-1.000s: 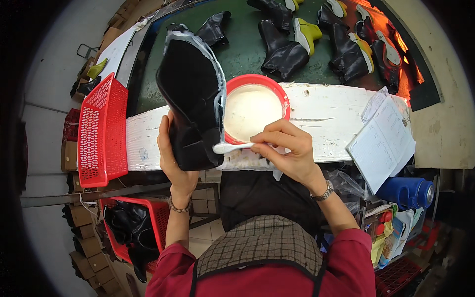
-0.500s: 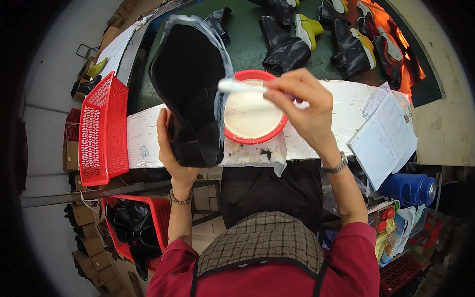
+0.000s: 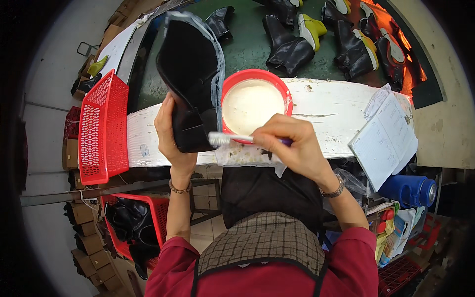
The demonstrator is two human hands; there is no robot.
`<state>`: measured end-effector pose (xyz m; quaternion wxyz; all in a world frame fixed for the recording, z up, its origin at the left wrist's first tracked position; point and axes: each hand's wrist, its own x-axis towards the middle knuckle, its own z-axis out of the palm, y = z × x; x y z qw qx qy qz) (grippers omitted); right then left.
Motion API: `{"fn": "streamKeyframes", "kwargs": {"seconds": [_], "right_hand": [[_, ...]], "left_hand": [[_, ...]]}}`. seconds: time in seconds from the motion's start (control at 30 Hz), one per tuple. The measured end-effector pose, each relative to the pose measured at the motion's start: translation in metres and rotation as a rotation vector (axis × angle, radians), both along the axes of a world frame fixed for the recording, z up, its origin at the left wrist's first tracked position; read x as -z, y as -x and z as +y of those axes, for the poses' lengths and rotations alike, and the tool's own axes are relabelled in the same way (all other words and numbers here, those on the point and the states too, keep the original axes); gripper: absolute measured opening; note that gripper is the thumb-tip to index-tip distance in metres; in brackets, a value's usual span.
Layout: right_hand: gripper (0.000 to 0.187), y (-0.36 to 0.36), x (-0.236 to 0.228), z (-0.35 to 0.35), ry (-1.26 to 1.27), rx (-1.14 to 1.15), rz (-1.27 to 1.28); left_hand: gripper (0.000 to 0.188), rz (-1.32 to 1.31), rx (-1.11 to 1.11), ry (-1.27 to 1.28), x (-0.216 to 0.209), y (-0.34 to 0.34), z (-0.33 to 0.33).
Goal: The person applies a white adhesive to the interior edges of black boots using a small brush. They pick up boots from a red basket, coat the seams, and place them on a green workbench. The person also writes on a clipboard and moves baskets around the workshop.
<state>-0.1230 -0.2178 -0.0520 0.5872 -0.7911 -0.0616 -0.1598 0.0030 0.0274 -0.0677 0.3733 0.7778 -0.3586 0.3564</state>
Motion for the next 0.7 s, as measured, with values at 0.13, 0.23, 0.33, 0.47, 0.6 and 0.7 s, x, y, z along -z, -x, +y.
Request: {"fn": "streamKeyframes", "kwargs": {"seconds": [0.13,0.23,0.33,0.47,0.6,0.7], "right_hand": [[0.011,-0.016,0.007,-0.035,0.330,0.248,0.065],[0.014,-0.030,0.028,-0.053,0.801,0.291,0.031],[0.014,-0.031,0.029,-0.063,0.875,0.273,0.022],[0.012,-0.034,0.007,-0.060,0.388,0.228,-0.044],[0.019,-0.046,-0.016,-0.038,0.163,-0.001,-0.219],[0.019,-0.055,-0.018,-0.036,0.364,0.022,-0.284]], "left_hand": [[0.059,0.489,0.094,0.154,-0.008,0.016,0.034],[0.057,0.686,0.183,0.259,-0.004,0.014,0.068],[0.038,0.926,0.215,0.253,0.011,0.008,0.103],[0.019,1.292,0.224,0.503,0.014,0.017,0.112],[0.024,1.452,0.211,0.539,0.009,0.026,0.102],[0.023,1.476,0.265,0.632,0.003,0.027,0.099]]}}
